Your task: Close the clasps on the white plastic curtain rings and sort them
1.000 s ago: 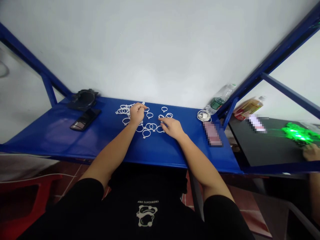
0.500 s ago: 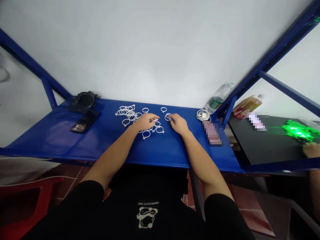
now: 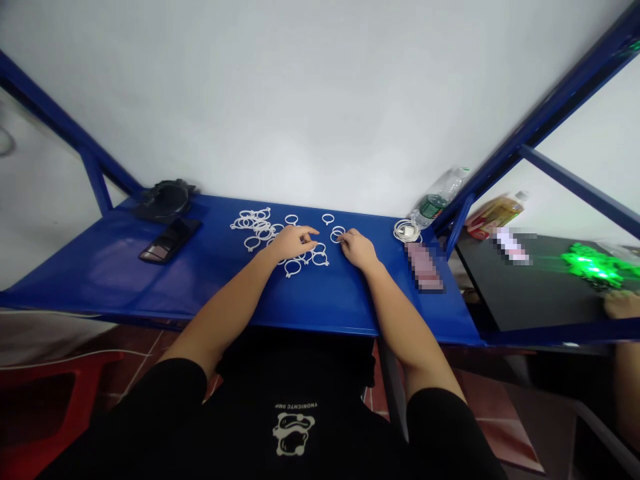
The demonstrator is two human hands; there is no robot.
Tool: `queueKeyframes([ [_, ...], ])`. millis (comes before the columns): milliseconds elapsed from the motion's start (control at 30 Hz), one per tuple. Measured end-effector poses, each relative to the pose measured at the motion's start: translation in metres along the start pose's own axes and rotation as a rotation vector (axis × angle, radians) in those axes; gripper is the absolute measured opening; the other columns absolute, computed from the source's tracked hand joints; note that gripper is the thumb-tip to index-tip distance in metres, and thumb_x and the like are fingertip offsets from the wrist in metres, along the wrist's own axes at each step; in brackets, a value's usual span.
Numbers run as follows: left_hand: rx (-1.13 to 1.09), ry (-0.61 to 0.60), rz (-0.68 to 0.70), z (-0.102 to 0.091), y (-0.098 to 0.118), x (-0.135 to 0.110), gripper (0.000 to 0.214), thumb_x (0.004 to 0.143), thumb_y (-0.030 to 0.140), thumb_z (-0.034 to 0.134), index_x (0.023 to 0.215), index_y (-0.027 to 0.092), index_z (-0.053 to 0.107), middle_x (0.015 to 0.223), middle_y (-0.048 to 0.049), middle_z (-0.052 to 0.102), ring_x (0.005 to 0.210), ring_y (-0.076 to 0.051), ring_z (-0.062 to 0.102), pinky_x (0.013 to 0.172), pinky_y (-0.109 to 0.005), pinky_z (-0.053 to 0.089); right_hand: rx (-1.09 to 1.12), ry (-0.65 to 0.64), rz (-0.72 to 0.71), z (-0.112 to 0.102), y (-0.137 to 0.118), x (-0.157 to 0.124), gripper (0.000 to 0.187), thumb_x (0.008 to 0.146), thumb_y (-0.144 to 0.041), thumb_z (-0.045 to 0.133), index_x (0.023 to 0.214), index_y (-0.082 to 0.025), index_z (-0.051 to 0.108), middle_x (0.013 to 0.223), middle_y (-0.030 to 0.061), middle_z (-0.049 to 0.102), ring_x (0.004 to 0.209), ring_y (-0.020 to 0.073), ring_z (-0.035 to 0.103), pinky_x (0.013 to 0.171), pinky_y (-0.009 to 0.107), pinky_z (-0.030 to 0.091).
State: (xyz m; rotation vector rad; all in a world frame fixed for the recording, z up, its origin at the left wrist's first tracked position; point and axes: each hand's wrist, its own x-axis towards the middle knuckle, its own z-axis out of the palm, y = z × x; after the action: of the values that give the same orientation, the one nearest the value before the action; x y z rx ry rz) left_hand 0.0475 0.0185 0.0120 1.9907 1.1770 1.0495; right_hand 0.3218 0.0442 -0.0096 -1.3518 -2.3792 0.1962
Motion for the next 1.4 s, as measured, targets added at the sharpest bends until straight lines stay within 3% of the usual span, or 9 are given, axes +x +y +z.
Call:
queueKeyframes([
  [133, 0.148, 0.209, 0.030, -0.007, -0.013, 0.006, 0.014, 0.085, 0.022, 0.075, 0.095, 0.027, 0.084, 0.092, -0.0086, 0.076, 0.088, -0.027, 0.069, 0.092, -0.044, 0.054, 0.055, 0.038, 0.028, -0.002, -0.004, 0.000, 0.018, 0.103, -0.025, 0.056, 0.105, -0.024, 0.073, 0.104, 0.0096, 0.074, 0.093, 0.0249, 0.069, 0.080, 0.033, 0.055],
  [267, 0.311, 0.322, -0.045, -0.018, -0.029, 0.008, 0.021, 0.076, 0.011, 0.075, 0.090, 0.023, 0.083, 0.103, -0.0129, 0.071, 0.107, -0.035, 0.062, 0.109, -0.053, 0.043, 0.165, 0.060, 0.136, -0.004, -0.005, 0.001, 0.018, 0.105, -0.034, 0.050, 0.106, -0.025, 0.066, 0.095, 0.0070, 0.074, 0.082, 0.0252, 0.066, 0.075, 0.035, 0.053],
  [467, 0.324, 0.188, -0.051, -0.017, -0.037, 0.006, 0.022, 0.072, 0.011, 0.075, 0.085, 0.027, 0.084, 0.101, -0.0114, 0.070, 0.108, -0.036, 0.060, 0.110, -0.056, 0.039, 0.242, 0.248, 0.099, -0.002, -0.006, 0.003, 0.018, 0.101, -0.037, 0.054, 0.093, -0.024, 0.063, 0.100, 0.0100, 0.071, 0.090, 0.0257, 0.065, 0.084, 0.038, 0.054],
  [633, 0.260, 0.116, -0.018, -0.015, -0.033, 0.007, 0.016, 0.073, 0.018, 0.081, 0.084, 0.029, 0.083, 0.091, -0.0078, 0.071, 0.100, -0.030, 0.065, 0.108, -0.050, 0.045, 0.547, 0.372, 0.218, -0.008, -0.017, -0.002, 0.027, 0.106, -0.047, 0.046, 0.103, -0.024, 0.059, 0.087, 0.0039, 0.071, 0.064, 0.0188, 0.060, 0.065, 0.033, 0.049],
  [767, 0.458, -0.039, -0.082, -0.018, -0.026, 0.005, 0.020, 0.088, 0.021, 0.072, 0.102, 0.028, 0.084, 0.108, -0.0089, 0.076, 0.106, -0.029, 0.068, 0.107, -0.048, 0.048, 0.842, 0.511, 0.249, -0.012, -0.021, -0.001, 0.024, 0.102, -0.048, 0.054, 0.093, -0.025, 0.054, 0.085, 0.0006, 0.070, 0.054, 0.0127, 0.051, 0.053, 0.027, 0.041],
  [900, 0.601, -0.145, -0.116, -0.019, -0.015, 0.003, 0.031, 0.101, 0.025, 0.059, 0.125, 0.027, 0.080, 0.124, -0.0106, 0.075, 0.110, -0.029, 0.069, 0.104, -0.046, 0.050, 1.099, 0.573, 0.392, -0.013, -0.018, 0.007, 0.029, 0.094, -0.047, 0.067, 0.083, -0.026, 0.050, 0.064, -0.0062, 0.053, 0.050, 0.0104, 0.045, 0.045, 0.021, 0.034],
  [1100, 0.484, -0.015, -0.063, -0.017, -0.006, 0.003, 0.034, 0.111, 0.029, 0.048, 0.127, 0.024, 0.077, 0.125, -0.0095, 0.074, 0.108, -0.025, 0.071, 0.101, -0.041, 0.054, 1.338, 0.473, 0.583, -0.019, -0.015, 0.012, 0.046, 0.093, -0.072, 0.068, 0.092, -0.026, 0.059, 0.055, -0.0094, 0.043, 0.037, 0.0074, 0.032, 0.035, 0.019, 0.020],
  [1233, 0.397, 0.072, -0.042, -0.016, -0.006, 0.005, 0.032, 0.112, 0.027, 0.046, 0.123, 0.021, 0.075, 0.112, -0.0077, 0.079, 0.105, -0.024, 0.073, 0.098, -0.039, 0.055, 1.361, 0.381, 0.563, -0.021, -0.015, 0.010, 0.059, 0.092, -0.082, 0.063, 0.090, -0.023, 0.063, 0.052, -0.0072, 0.050, 0.033, 0.0070, 0.034, 0.032, 0.021, 0.024],
  [1400, 0.316, 0.116, -0.036, -0.015, -0.008, 0.005, 0.029, 0.111, 0.026, 0.049, 0.126, 0.021, 0.074, 0.105, -0.0051, 0.082, 0.100, -0.022, 0.076, 0.094, -0.037, 0.057, 1.400, 0.403, 0.513, -0.016, -0.015, 0.011, 0.054, 0.092, -0.076, 0.069, 0.090, -0.023, 0.064, 0.060, -0.0047, 0.062, 0.034, 0.0069, 0.041, 0.033, 0.022, 0.032],
])
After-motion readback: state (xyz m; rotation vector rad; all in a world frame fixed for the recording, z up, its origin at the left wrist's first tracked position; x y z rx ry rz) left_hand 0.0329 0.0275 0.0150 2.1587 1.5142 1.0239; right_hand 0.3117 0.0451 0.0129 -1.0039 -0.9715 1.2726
